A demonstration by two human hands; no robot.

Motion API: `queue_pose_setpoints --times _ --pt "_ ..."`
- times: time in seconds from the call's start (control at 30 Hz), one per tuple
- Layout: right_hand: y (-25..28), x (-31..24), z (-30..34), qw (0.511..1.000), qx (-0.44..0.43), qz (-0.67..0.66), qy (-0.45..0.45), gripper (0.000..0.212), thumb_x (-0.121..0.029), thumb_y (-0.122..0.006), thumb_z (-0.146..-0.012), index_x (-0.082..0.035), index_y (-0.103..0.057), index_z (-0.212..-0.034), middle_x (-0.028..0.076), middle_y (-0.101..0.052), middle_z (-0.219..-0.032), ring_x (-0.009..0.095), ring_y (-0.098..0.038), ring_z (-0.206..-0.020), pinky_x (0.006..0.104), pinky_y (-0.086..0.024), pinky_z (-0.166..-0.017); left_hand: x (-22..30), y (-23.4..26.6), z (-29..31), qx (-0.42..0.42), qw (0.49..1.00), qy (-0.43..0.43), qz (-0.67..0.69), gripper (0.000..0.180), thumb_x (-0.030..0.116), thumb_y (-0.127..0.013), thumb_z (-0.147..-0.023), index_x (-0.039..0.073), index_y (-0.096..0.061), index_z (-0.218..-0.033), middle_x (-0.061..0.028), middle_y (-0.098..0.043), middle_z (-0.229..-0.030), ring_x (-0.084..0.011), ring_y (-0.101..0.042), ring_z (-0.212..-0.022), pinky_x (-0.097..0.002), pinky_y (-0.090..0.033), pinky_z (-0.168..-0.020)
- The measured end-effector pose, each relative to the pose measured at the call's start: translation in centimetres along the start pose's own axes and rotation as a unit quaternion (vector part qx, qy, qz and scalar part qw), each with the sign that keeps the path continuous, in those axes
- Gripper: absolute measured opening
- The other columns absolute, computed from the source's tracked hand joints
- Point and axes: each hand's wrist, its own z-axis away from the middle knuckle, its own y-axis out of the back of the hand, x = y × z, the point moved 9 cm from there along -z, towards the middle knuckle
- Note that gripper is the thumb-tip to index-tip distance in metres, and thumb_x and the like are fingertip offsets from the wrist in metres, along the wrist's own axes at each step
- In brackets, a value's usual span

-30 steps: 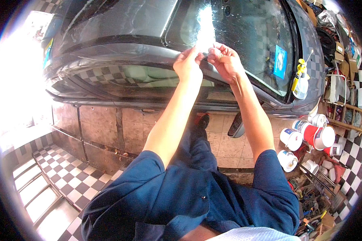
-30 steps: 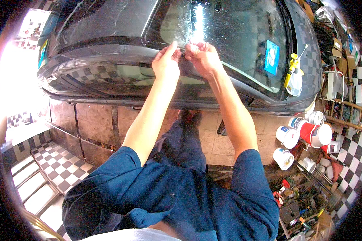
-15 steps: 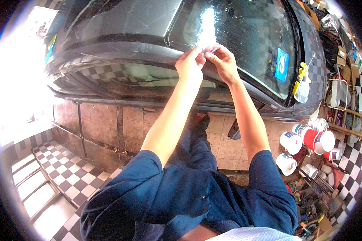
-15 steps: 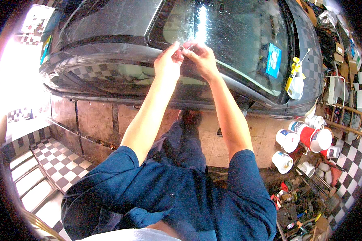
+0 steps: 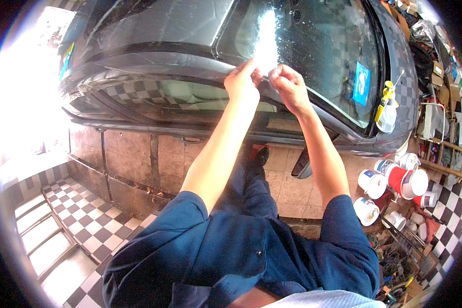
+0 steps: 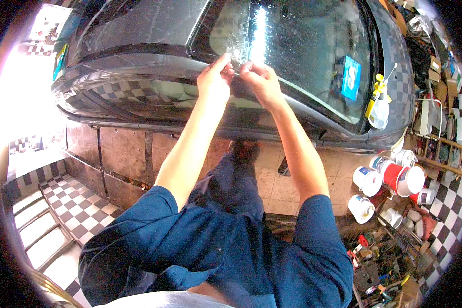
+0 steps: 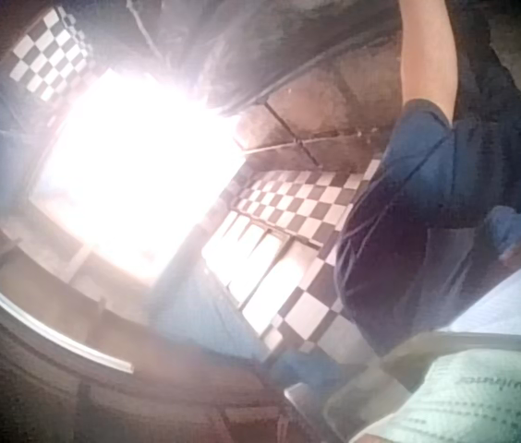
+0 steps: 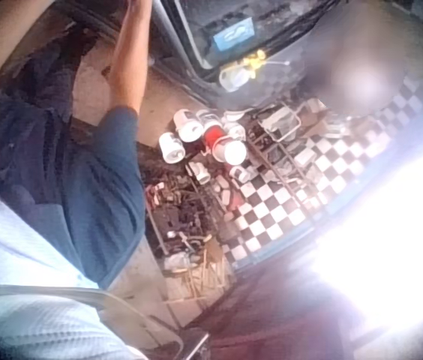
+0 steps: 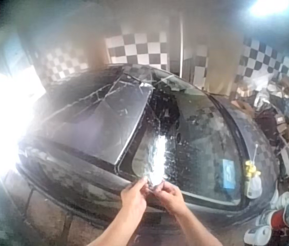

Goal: The person applies a transparent protective film to a car's rear windshield. They spray liquid onto the glass, position the film, and use a squeegee to smooth it out and remove bubbles.

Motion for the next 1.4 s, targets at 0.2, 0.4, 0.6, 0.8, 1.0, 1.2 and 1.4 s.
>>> queue_pose_setpoints --times 0.2,0.4,0.6,0.8,1.0,1.2,1.4 --pt "1.5 1.8 1.0 0.994 0.023 -0.064 -0.086 0.003 -0.007 -0.053 -0.085 -0.006 -0.056 -0.086 0.002 -0.056 -0.078 0.012 -0.051 -0.072 0.0236 -0.039 -0.068 -0.2 0.4 1.8 0.032 0.999 -0.028 -0.007 0.018 0.005 -0.070 -0.077 0.000 -0.055 -0.087 -0.0080 -0.061 -0.076 -0.0160 -0.059 -0.065 -0.0258 -0.050 -0.059" --pt "-0.2 1.5 -1.2 0.958 0.075 -0.219 -0.168 0.030 -0.032 -0.051 -0.091 -0.003 -0.057 -0.096 0.005 -0.062 -0.078 0.016 -0.059 -0.070 0.0282 -0.047 -0.067 -1.2 -0.2 4.1 -0.010 0.999 -0.022 -0.029 0.016 0.008 -0.069 -0.079 0.001 -0.056 -0.083 -0.0071 -0.063 -0.078 -0.0140 -0.061 -0.065 -0.0243 -0.051 -0.058" --pt "2.1 0.1 -10.4 0.958 0.107 -0.214 -0.161 0.029 -0.035 -0.054 -0.089 -0.007 -0.056 -0.088 0.004 -0.058 -0.074 0.016 -0.055 -0.065 0.0274 -0.044 -0.060 -0.5 -0.5 4.1 -0.013 0.998 -0.021 -0.052 0.016 0.007 -0.071 -0.077 0.001 -0.056 -0.079 -0.0077 -0.062 -0.074 -0.0151 -0.060 -0.063 -0.0263 -0.051 -0.059" --pt "6.1 -2.1 -21.6 0.959 0.122 -0.208 -0.148 0.028 -0.030 -0.054 -0.088 -0.002 -0.055 -0.084 0.015 -0.063 -0.082 0.023 -0.061 -0.069 0.0331 -0.052 -0.061 1.0 -1.1 4.7 -0.018 0.988 -0.072 -0.136 0.016 0.009 -0.072 -0.077 0.000 -0.058 -0.078 -0.0064 -0.062 -0.071 -0.0136 -0.060 -0.060 -0.0251 -0.049 -0.059" --pt "8.4 -4.6 -29.0 0.964 0.172 -0.161 -0.126 0.029 -0.020 -0.052 -0.089 0.007 -0.046 -0.098 0.022 -0.062 -0.088 0.026 -0.063 -0.066 0.0282 -0.054 -0.054 1.8 0.2 3.2 -0.065 0.920 -0.192 -0.335 0.016 0.010 -0.070 -0.080 -0.001 -0.060 -0.073 -0.0050 -0.064 -0.069 -0.0089 -0.058 -0.062 -0.0227 -0.046 -0.060" --pt "10.7 -6.9 -36.0 0.981 0.139 -0.123 -0.051 0.024 -0.015 -0.056 -0.087 0.001 -0.050 -0.104 0.015 -0.063 -0.085 0.016 -0.056 -0.058 0.0241 -0.048 -0.048 1.5 -0.3 3.0 -0.078 0.922 -0.112 -0.361 0.019 0.017 -0.073 -0.077 0.000 -0.066 -0.077 -0.0082 -0.068 -0.073 -0.0122 -0.062 -0.067 -0.0254 -0.050 -0.065" --pt "11.8 -10.1 -39.7 0.980 0.188 0.019 0.068 0.009 -0.001 -0.065 -0.078 0.000 -0.067 -0.088 0.007 -0.065 -0.078 0.012 -0.056 -0.061 0.0224 -0.043 -0.051 0.3 0.2 2.3 -0.129 0.953 -0.101 -0.254 0.016 0.013 -0.071 -0.079 -0.002 -0.066 -0.075 -0.0099 -0.068 -0.078 -0.0132 -0.063 -0.073 -0.0256 -0.050 -0.066"
